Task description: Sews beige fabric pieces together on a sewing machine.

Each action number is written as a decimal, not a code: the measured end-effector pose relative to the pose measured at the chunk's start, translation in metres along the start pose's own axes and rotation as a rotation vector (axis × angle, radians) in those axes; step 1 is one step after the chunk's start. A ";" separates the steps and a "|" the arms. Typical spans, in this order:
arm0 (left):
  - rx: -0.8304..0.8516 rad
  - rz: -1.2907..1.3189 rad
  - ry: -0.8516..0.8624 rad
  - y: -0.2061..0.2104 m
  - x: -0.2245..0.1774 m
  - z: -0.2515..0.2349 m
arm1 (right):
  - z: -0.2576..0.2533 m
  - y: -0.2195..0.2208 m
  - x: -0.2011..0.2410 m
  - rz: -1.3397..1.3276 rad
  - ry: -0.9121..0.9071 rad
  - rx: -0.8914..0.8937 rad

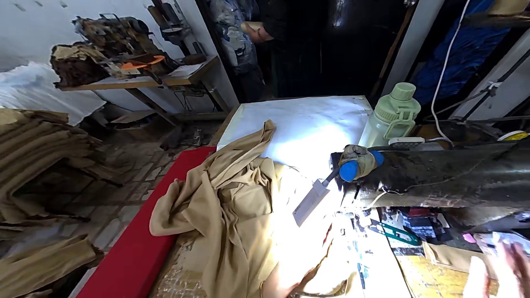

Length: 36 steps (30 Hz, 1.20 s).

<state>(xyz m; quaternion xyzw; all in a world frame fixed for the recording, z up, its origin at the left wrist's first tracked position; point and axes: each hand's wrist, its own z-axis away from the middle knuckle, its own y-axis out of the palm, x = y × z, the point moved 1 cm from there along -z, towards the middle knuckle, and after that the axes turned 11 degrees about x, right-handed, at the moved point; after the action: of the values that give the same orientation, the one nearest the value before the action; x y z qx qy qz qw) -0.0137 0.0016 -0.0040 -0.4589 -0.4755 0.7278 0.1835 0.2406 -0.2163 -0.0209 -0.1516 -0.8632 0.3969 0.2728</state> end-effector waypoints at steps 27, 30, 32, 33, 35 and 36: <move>0.483 -0.222 0.168 -0.061 -0.005 0.062 | 0.091 -0.004 0.136 -0.673 -0.512 0.462; 0.566 -0.420 0.044 -0.077 -0.011 0.070 | 0.124 0.019 0.141 -0.618 -0.502 0.409; 0.678 -0.483 -0.010 -0.088 -0.034 0.080 | 0.130 0.019 0.151 -0.565 -0.503 0.378; 0.651 -0.484 0.048 -0.091 -0.043 0.088 | 0.129 0.016 0.155 -0.568 -0.485 0.383; 0.489 -0.499 0.240 -0.084 -0.055 0.107 | 0.124 0.006 0.158 -0.626 -0.456 0.443; 0.412 -0.492 0.311 -0.077 -0.058 0.113 | 0.121 0.000 0.158 -0.660 -0.460 0.490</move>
<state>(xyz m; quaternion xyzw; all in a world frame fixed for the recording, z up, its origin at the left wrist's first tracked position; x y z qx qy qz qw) -0.0927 -0.0614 0.1052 -0.3894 -0.3813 0.6639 0.5122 0.0415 -0.2135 -0.0305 0.2916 -0.7841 0.5045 0.2136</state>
